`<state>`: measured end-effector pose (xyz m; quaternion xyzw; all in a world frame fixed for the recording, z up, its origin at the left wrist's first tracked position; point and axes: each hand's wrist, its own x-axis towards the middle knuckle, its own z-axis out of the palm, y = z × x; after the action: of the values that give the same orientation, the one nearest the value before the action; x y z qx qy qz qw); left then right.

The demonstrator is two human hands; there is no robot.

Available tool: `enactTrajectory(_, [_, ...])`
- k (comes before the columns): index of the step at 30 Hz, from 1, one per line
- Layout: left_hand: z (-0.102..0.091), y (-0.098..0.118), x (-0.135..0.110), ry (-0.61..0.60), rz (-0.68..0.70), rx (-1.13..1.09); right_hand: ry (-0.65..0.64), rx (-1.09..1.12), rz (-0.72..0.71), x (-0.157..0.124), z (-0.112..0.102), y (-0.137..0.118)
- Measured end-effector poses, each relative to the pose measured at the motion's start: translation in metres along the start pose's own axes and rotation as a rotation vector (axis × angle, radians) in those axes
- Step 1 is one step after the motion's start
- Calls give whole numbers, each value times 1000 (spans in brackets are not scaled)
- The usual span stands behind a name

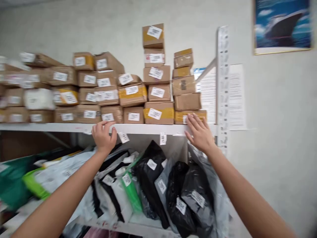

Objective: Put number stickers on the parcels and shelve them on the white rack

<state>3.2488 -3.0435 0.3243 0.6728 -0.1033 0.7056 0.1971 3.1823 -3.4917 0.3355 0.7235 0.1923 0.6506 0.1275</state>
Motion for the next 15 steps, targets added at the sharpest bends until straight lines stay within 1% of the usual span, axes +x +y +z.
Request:
enactTrajectory(2, [-17, -41, 0, 6, -281, 53, -20, 7, 9, -4, 4, -11])
enactTrajectory(3, [-23, -58, 1, 10, -376, 67, -27, 20, 13, -7, 5, -14])
enactTrajectory(5, [-30, -86, 4, 16, -493, 75, -42, 61, 16, -14, 6, -14])
enactTrajectory(6, [-30, -97, 6, 22, -546, 71, -35, 76, 2, -17, 7, -12])
enactTrajectory(7, [-28, -106, 9, 30, -615, 53, 2, 82, -13, -19, 8, -10])
enactTrajectory(10, [-15, -123, 17, 29, -858, -73, 172, 41, -7, -14, 15, -8])
enactTrajectory(11, [-10, -124, 18, 12, -924, -136, 186, 22, 7, -10, 18, -11])
enactTrajectory(12, [-7, -123, 19, -13, -972, -204, 163, 8, 26, -5, 21, -15])
enactTrajectory(13, [-5, -121, 19, -42, -1001, -274, 97, 0, 30, -1, 23, -20])
enactTrajectory(14, [-4, -117, 18, -61, -1012, -336, 24, -5, 23, 3, 24, -25])
enactTrajectory(15, [-5, -114, 18, -81, -1001, -398, -22, -8, 28, 5, 25, -30])
